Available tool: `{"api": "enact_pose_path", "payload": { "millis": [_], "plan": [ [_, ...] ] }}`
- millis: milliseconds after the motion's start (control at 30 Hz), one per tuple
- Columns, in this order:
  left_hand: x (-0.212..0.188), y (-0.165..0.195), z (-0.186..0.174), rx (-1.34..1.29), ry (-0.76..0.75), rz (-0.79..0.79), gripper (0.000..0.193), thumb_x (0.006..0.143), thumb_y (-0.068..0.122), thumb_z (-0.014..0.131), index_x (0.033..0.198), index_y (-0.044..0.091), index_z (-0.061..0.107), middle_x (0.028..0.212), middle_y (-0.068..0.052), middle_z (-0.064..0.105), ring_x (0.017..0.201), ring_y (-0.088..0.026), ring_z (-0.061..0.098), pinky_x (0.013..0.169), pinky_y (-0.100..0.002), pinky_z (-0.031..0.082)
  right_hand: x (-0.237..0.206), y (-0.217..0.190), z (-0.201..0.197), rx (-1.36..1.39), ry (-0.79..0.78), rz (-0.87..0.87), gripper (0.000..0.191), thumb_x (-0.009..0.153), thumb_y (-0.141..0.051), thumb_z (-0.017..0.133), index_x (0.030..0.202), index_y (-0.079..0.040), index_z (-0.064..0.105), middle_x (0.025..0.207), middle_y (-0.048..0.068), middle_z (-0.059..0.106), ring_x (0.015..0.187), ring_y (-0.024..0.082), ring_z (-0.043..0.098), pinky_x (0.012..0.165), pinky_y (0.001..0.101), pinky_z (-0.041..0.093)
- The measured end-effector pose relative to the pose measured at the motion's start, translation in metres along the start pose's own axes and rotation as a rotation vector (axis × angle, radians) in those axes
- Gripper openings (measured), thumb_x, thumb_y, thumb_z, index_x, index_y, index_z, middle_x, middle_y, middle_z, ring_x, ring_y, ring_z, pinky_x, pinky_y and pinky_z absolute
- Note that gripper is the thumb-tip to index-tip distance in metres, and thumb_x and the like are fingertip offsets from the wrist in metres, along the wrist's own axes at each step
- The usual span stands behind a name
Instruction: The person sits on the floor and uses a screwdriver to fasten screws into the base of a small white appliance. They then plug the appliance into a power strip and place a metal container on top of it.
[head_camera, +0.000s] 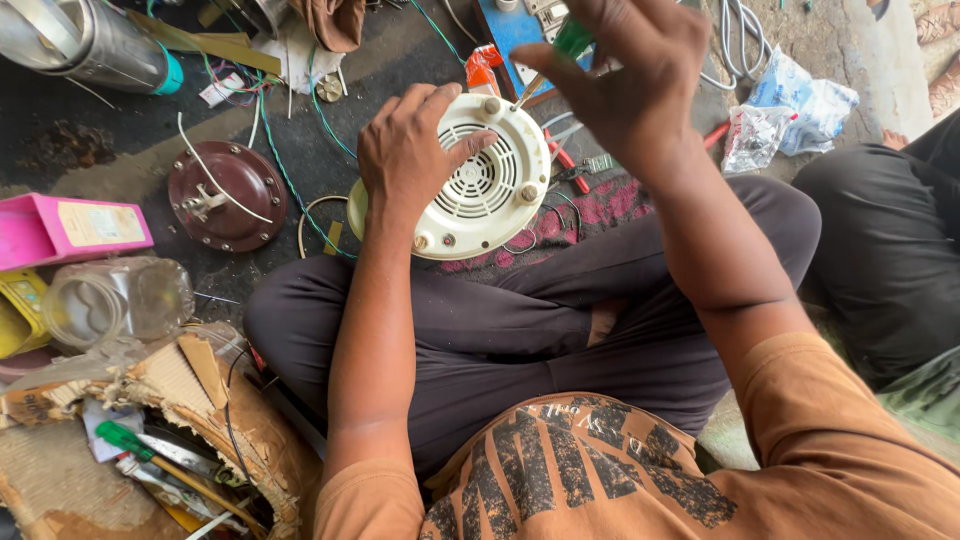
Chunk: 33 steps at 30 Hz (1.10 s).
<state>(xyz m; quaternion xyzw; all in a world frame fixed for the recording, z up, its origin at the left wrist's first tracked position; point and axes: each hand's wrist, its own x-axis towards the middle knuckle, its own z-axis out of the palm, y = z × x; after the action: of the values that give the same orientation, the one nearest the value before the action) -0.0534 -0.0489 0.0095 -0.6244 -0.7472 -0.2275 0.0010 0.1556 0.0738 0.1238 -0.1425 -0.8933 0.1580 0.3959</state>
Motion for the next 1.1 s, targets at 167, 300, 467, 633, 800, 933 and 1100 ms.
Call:
{"api": "enact_pose_path", "payload": {
  "millis": [167, 300, 467, 633, 800, 933, 1100],
  "plan": [
    [0.001, -0.001, 0.0, -0.012, 0.032, 0.024, 0.07, 0.08, 0.07, 0.078, 0.122, 0.013, 0.075, 0.108, -0.003, 0.073, 0.094, -0.026, 0.071, 0.076, -0.04, 0.056, 0.001, 0.002, -0.001, 0.032, -0.007, -0.073, 0.047, 0.099, -0.005, 0.09, 0.137, -0.003, 0.062, 0.114, 0.015, 0.071, 0.095, 0.027, 0.073, 0.079, 0.035, 0.055],
    [0.0, -0.001, 0.001, -0.032, 0.027, 0.01, 0.068, 0.08, 0.068, 0.078, 0.122, 0.014, 0.076, 0.108, -0.001, 0.074, 0.095, -0.025, 0.071, 0.077, -0.04, 0.056, 0.0, 0.005, 0.01, -0.007, 0.016, -0.078, 0.043, 0.096, -0.004, 0.089, 0.132, -0.001, 0.065, 0.105, 0.014, 0.071, 0.087, 0.027, 0.073, 0.072, 0.0361, 0.053],
    [0.001, -0.002, 0.002, -0.015, 0.014, 0.005, 0.071, 0.079, 0.069, 0.078, 0.123, 0.014, 0.075, 0.108, -0.001, 0.074, 0.094, -0.024, 0.071, 0.076, -0.039, 0.056, -0.001, 0.005, 0.01, -0.004, 0.004, -0.034, 0.033, 0.096, -0.003, 0.084, 0.124, -0.002, 0.066, 0.101, 0.011, 0.071, 0.087, 0.027, 0.072, 0.075, 0.037, 0.053],
    [-0.001, -0.002, 0.003, -0.018, 0.031, 0.016, 0.072, 0.079, 0.07, 0.078, 0.123, 0.013, 0.075, 0.108, -0.002, 0.073, 0.094, -0.024, 0.071, 0.076, -0.039, 0.056, -0.001, 0.005, 0.002, -0.052, -0.021, -0.087, 0.03, 0.1, -0.004, 0.088, 0.121, -0.002, 0.067, 0.1, 0.008, 0.072, 0.086, 0.027, 0.07, 0.076, 0.0376, 0.052],
    [-0.001, -0.002, 0.002, -0.047, 0.031, 0.003, 0.069, 0.079, 0.069, 0.079, 0.121, 0.014, 0.076, 0.107, -0.001, 0.074, 0.093, -0.025, 0.071, 0.077, -0.04, 0.055, -0.002, 0.003, 0.0, -0.057, -0.017, -0.087, 0.029, 0.098, -0.008, 0.087, 0.119, -0.005, 0.067, 0.099, 0.007, 0.071, 0.086, 0.025, 0.07, 0.075, 0.0372, 0.05],
    [-0.001, -0.004, 0.002, -0.028, 0.036, 0.021, 0.07, 0.08, 0.069, 0.078, 0.122, 0.013, 0.076, 0.107, -0.002, 0.073, 0.092, -0.025, 0.071, 0.076, -0.04, 0.055, -0.006, 0.002, 0.001, -0.147, -0.013, -0.09, 0.03, 0.097, -0.009, 0.09, 0.117, -0.002, 0.068, 0.099, 0.007, 0.07, 0.085, 0.026, 0.068, 0.074, 0.0378, 0.049],
    [-0.001, -0.004, 0.005, -0.023, 0.023, 0.02, 0.072, 0.081, 0.071, 0.078, 0.123, 0.013, 0.076, 0.107, -0.001, 0.073, 0.093, -0.024, 0.071, 0.077, -0.04, 0.056, -0.003, 0.008, 0.009, -0.071, 0.021, -0.109, 0.03, 0.094, -0.008, 0.087, 0.116, -0.002, 0.068, 0.102, 0.007, 0.071, 0.088, 0.025, 0.07, 0.073, 0.0368, 0.05]
  ]
}}
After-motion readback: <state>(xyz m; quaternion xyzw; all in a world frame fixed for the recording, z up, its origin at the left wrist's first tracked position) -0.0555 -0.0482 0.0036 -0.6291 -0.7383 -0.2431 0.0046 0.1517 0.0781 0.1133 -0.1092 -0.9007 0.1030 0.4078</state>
